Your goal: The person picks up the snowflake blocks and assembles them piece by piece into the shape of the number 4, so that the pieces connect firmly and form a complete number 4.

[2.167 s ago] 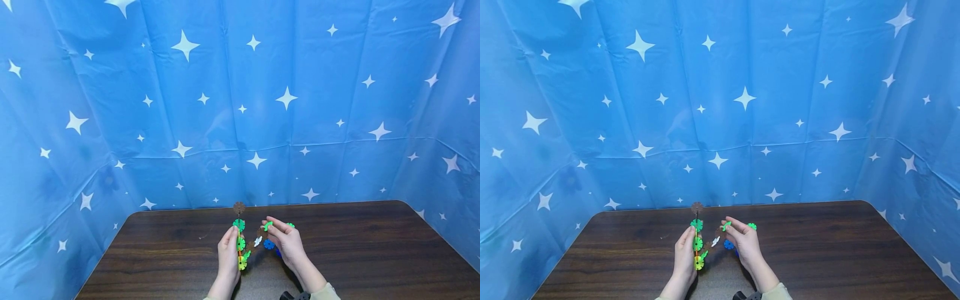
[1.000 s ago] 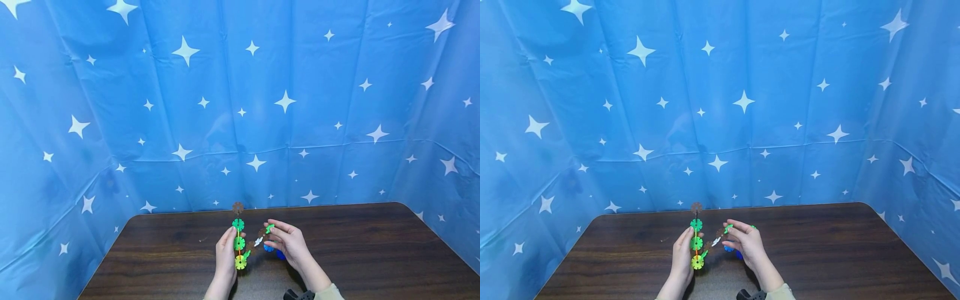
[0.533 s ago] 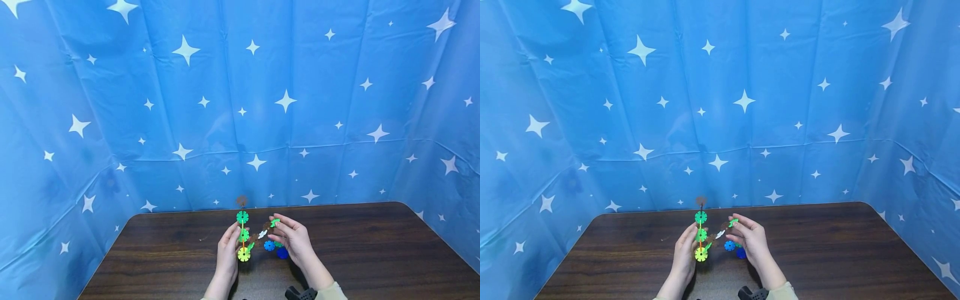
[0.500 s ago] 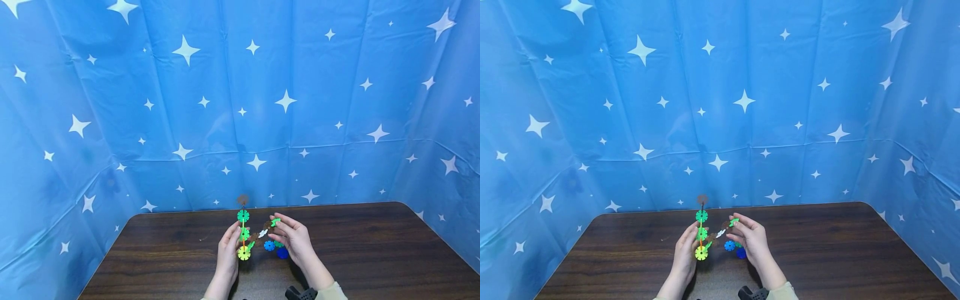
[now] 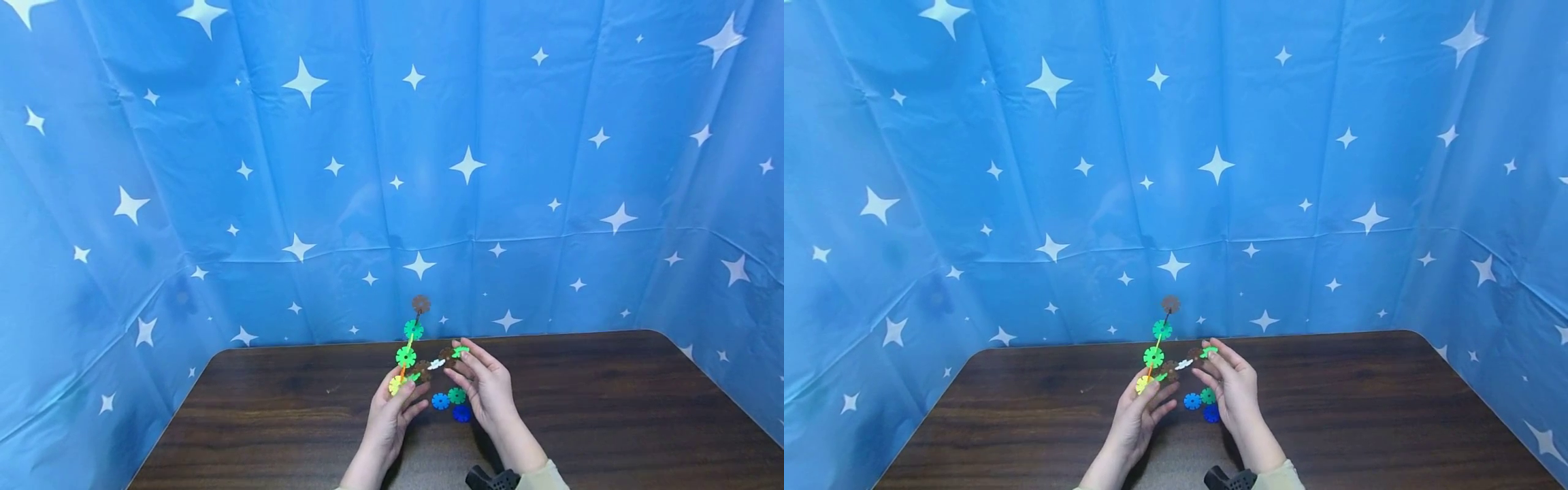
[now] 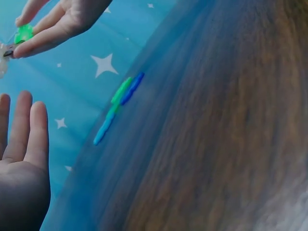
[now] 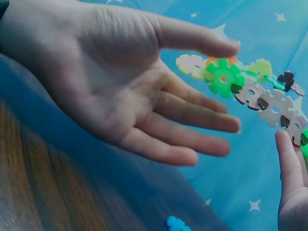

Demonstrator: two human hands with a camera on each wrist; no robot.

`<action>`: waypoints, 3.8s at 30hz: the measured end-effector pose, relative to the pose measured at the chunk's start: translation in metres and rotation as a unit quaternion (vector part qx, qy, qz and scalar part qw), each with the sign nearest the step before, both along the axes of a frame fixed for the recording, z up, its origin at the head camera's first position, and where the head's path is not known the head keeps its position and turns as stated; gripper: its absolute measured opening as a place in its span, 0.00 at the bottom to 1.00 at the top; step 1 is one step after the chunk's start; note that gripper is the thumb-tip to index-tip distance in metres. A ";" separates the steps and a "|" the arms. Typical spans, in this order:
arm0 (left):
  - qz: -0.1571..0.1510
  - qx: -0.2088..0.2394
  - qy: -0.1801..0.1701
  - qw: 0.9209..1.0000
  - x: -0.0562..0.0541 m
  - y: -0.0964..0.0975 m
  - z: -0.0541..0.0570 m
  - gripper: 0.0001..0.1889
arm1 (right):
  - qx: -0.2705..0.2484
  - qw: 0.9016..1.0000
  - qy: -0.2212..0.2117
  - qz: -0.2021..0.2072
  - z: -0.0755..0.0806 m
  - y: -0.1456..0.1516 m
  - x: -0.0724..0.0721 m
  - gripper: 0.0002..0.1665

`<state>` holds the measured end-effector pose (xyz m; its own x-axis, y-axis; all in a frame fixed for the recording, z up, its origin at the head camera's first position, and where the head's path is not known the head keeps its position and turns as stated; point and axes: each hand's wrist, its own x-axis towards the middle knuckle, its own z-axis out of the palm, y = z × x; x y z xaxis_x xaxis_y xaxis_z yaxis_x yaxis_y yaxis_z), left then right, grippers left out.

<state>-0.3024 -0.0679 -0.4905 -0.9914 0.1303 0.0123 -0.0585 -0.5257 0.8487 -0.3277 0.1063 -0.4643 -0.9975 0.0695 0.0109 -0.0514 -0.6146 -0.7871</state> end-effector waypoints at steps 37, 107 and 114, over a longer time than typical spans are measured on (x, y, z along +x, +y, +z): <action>0.027 0.085 -0.011 0.996 -0.001 0.002 -0.003 0.14 | 0.162 0.986 -0.011 0.037 -0.002 -0.011 0.005 0.23; 0.050 0.076 -0.027 0.996 -0.001 -0.002 -0.004 0.12 | 0.622 0.782 0.015 0.039 -0.039 0.059 -0.052 0.12; 0.049 0.071 -0.028 0.996 0.000 -0.002 -0.004 0.17 | 0.532 0.847 -0.001 0.009 -0.034 0.056 -0.039 0.08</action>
<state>-0.3025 -0.0701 -0.4946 -0.9989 0.0347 -0.0327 -0.0474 -0.6461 0.7618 -0.3667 0.1622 -0.4983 -0.9984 0.0069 0.0568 -0.0479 0.4420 -0.8958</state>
